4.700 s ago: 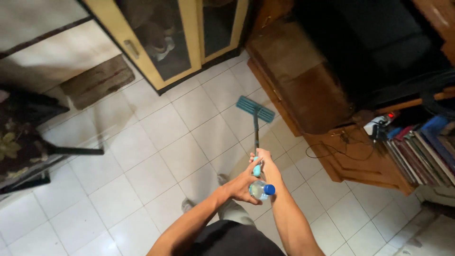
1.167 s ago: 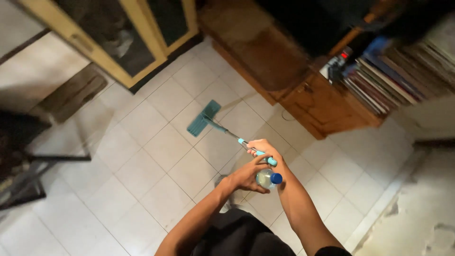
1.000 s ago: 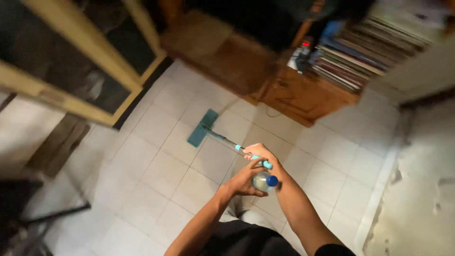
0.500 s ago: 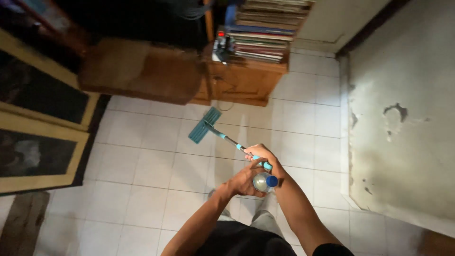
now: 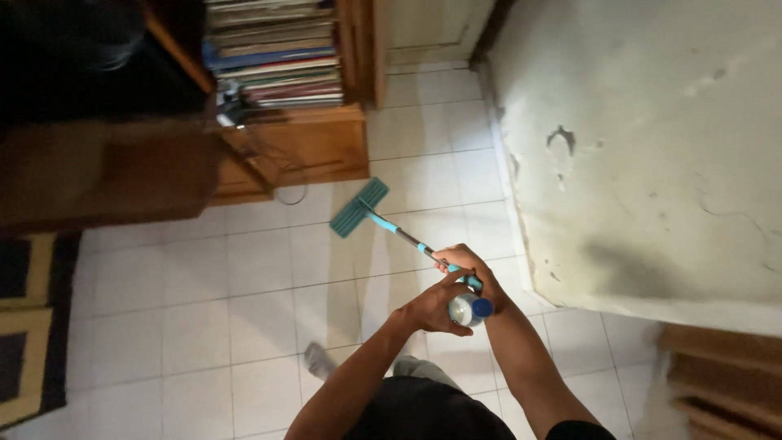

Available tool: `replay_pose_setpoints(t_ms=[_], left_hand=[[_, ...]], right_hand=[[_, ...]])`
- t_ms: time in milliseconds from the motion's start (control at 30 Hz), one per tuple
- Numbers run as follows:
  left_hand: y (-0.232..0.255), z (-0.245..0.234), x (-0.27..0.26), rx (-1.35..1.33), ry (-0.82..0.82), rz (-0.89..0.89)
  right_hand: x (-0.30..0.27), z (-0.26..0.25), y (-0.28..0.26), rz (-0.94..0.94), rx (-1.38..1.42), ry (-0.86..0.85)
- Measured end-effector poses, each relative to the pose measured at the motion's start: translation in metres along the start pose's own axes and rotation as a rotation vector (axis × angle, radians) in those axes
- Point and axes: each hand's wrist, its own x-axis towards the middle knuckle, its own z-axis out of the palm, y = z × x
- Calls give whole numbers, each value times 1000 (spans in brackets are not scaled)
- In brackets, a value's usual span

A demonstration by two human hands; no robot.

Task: Mopping the tiled floor of a hallway and living area while pouring water from a bottle.

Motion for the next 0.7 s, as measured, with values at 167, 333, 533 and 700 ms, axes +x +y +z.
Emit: replay_pose_setpoints(t_ms=[167,333,533,700], left_hand=[[2,54,62,-23,-143,-39],[21,82,106,-50,-267,-83],[28,107,140,8,-555,-58],[19,130,111,20,-694,-41]], right_hand=[[-11,-88,28,-27,99,38],[-12,-155,61,1,265,70],[54,-218,173,104,666,27],[104,-188,254,69,1129,-76]])
